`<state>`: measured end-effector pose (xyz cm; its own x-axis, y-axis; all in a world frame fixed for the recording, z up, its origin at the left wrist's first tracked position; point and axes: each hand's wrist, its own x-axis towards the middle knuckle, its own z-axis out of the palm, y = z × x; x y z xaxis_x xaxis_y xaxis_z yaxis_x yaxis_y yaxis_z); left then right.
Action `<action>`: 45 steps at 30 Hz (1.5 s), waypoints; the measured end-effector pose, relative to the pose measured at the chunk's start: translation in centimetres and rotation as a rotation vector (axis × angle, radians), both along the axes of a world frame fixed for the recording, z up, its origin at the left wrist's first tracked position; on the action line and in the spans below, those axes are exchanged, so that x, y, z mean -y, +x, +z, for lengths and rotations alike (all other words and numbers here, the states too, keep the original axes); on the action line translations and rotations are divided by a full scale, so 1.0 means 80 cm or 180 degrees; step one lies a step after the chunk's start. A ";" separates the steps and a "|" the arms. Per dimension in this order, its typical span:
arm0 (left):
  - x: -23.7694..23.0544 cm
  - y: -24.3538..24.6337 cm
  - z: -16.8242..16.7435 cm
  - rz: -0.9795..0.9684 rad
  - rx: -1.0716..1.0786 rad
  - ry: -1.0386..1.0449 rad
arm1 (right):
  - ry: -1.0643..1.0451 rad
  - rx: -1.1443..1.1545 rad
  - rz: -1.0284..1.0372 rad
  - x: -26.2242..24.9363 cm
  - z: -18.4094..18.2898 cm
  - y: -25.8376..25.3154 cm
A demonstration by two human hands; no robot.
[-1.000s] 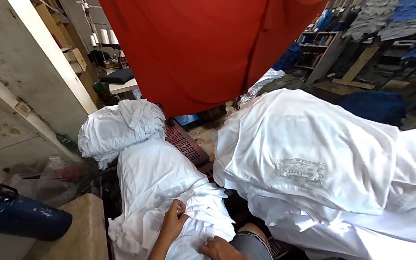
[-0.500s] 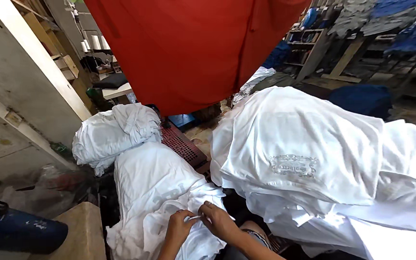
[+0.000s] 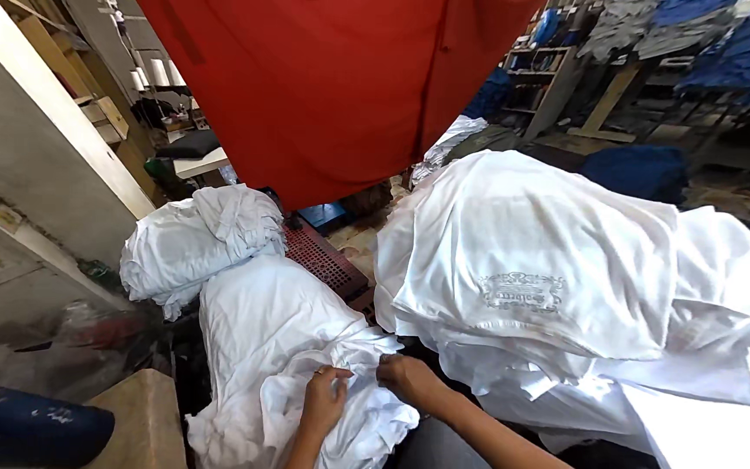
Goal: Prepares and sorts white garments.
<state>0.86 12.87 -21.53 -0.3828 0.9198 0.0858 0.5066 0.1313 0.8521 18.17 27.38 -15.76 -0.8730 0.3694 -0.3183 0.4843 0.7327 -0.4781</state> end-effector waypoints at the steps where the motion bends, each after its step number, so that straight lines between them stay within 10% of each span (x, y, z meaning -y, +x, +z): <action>1: 0.001 0.010 0.005 -0.0002 -0.0133 -0.0132 | 0.0035 -0.0176 -0.0072 -0.003 0.005 -0.006; 7: -0.012 0.015 0.003 0.0078 -0.0481 -0.0527 | 0.0084 -0.0914 -0.0331 0.043 -0.034 -0.013; 14: -0.021 -0.045 0.017 0.0022 0.0059 -0.0567 | -0.0291 0.0503 0.0735 0.053 -0.087 0.010; 22: 0.007 -0.015 0.023 -0.0434 -0.0471 -0.0393 | 0.0231 -0.0831 0.0360 0.012 -0.006 -0.022; 29: 0.000 0.004 0.011 -0.0160 -0.0800 -0.0727 | 0.0236 -0.1352 -0.0147 0.067 -0.055 -0.017; 35: -0.010 -0.047 0.016 0.0023 -0.0245 -0.0535 | -0.0192 0.0478 0.0696 0.075 -0.103 0.004; 45: 0.012 0.000 0.027 -0.0401 -0.0902 -0.1116 | 0.0005 -0.0078 0.0343 0.023 -0.014 -0.032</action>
